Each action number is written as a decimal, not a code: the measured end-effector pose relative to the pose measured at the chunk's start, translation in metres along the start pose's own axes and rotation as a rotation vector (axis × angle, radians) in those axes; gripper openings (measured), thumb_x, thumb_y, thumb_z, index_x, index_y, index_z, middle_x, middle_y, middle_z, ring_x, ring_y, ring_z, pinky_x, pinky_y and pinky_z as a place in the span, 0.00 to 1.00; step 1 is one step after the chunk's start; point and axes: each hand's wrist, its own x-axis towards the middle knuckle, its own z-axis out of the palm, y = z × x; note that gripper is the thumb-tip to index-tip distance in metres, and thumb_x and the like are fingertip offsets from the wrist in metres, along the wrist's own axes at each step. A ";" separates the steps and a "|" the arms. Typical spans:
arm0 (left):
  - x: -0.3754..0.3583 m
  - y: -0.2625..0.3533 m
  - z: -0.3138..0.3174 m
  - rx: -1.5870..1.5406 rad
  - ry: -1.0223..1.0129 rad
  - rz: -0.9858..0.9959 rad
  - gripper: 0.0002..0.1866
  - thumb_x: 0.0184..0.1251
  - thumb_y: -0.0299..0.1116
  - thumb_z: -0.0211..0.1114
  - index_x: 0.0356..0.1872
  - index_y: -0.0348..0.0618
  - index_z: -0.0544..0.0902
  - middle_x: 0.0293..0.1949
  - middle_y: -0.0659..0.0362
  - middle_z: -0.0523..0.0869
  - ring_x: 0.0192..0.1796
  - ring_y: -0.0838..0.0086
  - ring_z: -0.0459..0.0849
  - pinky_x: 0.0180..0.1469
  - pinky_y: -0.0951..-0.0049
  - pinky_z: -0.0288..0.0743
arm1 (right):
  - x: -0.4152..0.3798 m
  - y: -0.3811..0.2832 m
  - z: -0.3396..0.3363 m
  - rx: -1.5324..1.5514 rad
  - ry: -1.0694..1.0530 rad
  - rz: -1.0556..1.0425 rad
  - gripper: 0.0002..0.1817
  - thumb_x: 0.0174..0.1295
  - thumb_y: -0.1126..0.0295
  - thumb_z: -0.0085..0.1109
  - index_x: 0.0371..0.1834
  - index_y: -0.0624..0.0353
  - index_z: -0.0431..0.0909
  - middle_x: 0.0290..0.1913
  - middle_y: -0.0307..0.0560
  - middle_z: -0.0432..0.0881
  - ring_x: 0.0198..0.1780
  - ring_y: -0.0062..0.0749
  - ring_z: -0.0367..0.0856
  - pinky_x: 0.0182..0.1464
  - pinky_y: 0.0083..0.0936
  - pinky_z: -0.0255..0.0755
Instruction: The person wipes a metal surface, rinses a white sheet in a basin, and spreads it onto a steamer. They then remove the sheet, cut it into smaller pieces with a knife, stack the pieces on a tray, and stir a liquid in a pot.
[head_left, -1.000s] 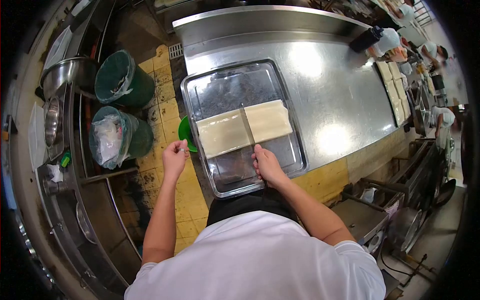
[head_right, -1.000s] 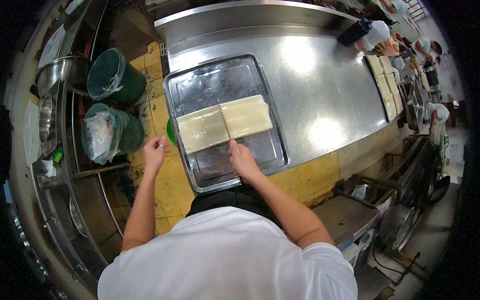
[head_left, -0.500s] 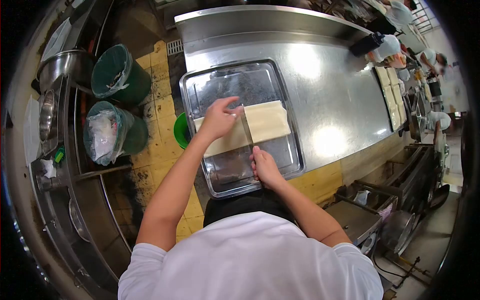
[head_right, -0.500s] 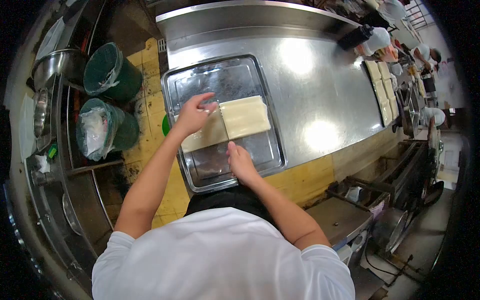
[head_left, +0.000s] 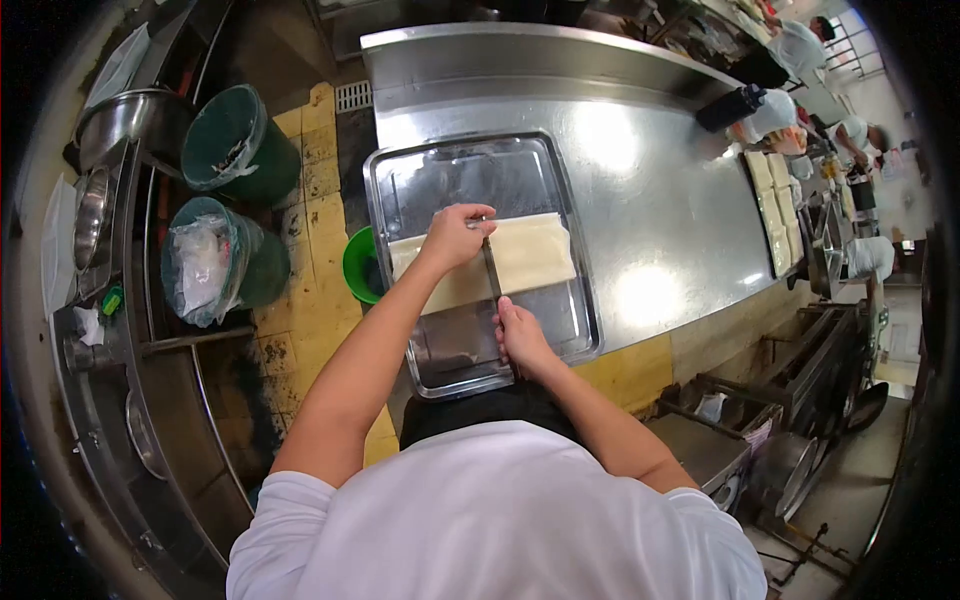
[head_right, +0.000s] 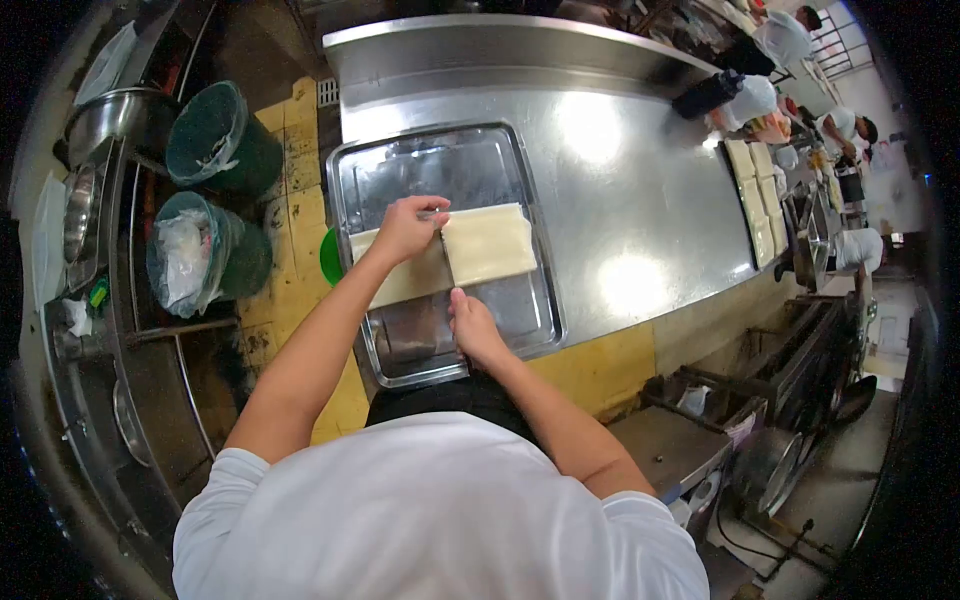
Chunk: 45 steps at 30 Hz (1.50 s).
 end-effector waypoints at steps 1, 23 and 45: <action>0.002 0.006 -0.005 0.012 0.010 -0.034 0.20 0.66 0.41 0.72 0.56 0.47 0.88 0.47 0.48 0.91 0.48 0.59 0.90 0.54 0.63 0.80 | -0.011 -0.022 0.001 0.045 -0.040 0.074 0.27 0.79 0.43 0.44 0.40 0.60 0.74 0.24 0.38 0.72 0.22 0.26 0.71 0.23 0.28 0.69; -0.131 -0.066 -0.076 -0.141 0.610 -0.230 0.14 0.79 0.36 0.61 0.54 0.38 0.86 0.35 0.61 0.87 0.32 0.83 0.79 0.34 0.78 0.74 | -0.025 0.038 -0.073 -1.267 -0.046 -0.794 0.22 0.52 0.72 0.71 0.53 0.56 0.80 0.51 0.52 0.79 0.57 0.51 0.76 0.58 0.46 0.68; -0.162 0.031 0.024 -0.036 0.379 -0.323 0.12 0.71 0.32 0.69 0.51 0.41 0.88 0.36 0.50 0.90 0.33 0.69 0.87 0.39 0.71 0.80 | 0.155 -0.165 -0.078 -1.616 -0.395 -0.574 0.23 0.45 0.56 0.67 0.42 0.59 0.88 0.43 0.61 0.88 0.48 0.55 0.86 0.53 0.46 0.79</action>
